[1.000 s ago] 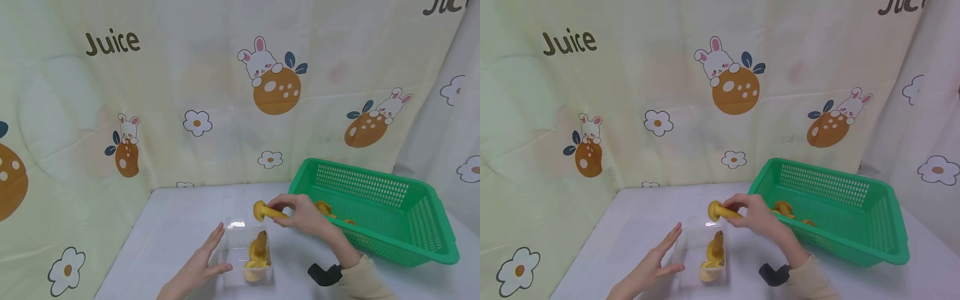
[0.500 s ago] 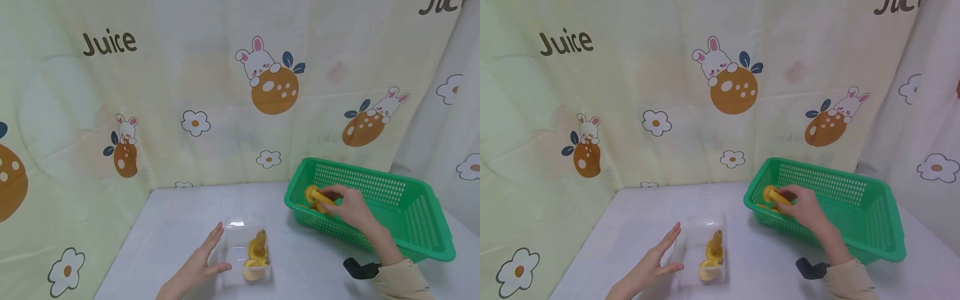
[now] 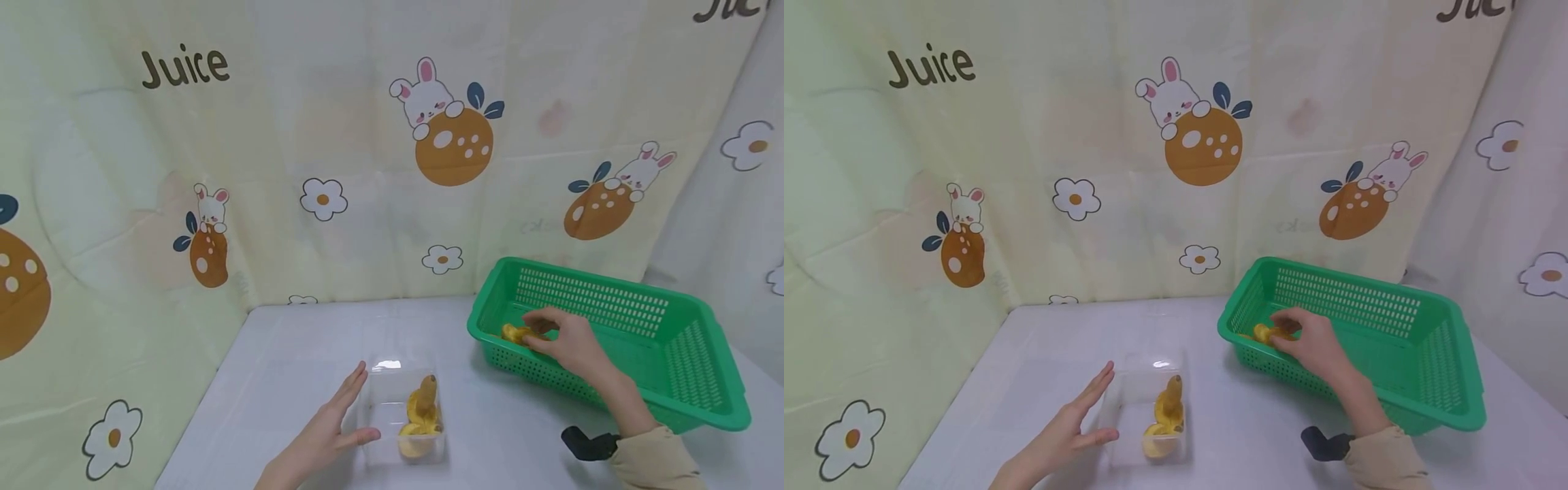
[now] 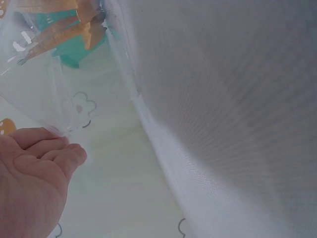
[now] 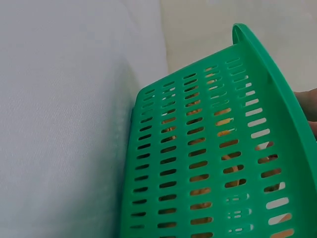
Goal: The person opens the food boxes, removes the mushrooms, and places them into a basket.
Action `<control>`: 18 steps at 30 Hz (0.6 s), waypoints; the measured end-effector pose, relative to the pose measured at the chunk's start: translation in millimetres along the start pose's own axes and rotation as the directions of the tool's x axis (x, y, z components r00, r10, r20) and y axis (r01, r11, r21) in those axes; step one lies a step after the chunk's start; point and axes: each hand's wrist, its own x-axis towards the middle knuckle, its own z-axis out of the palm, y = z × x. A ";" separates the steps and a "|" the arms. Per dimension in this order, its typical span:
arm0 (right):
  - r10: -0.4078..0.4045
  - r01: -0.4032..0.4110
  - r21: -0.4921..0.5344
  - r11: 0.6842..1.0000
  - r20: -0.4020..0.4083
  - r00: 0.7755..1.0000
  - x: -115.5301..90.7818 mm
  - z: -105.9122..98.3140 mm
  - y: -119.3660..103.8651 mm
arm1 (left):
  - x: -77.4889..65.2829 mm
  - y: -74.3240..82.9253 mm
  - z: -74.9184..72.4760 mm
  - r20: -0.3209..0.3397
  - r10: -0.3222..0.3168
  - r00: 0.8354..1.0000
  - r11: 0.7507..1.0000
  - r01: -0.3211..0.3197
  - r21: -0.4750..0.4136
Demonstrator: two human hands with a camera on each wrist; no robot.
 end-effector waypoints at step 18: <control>-0.341 0.325 0.135 0.936 0.117 0.933 -0.6 66.8 -85.9 | 0.6 0.3 -1.9 0.002 0.001 1.000 1.000 -0.001 -0.010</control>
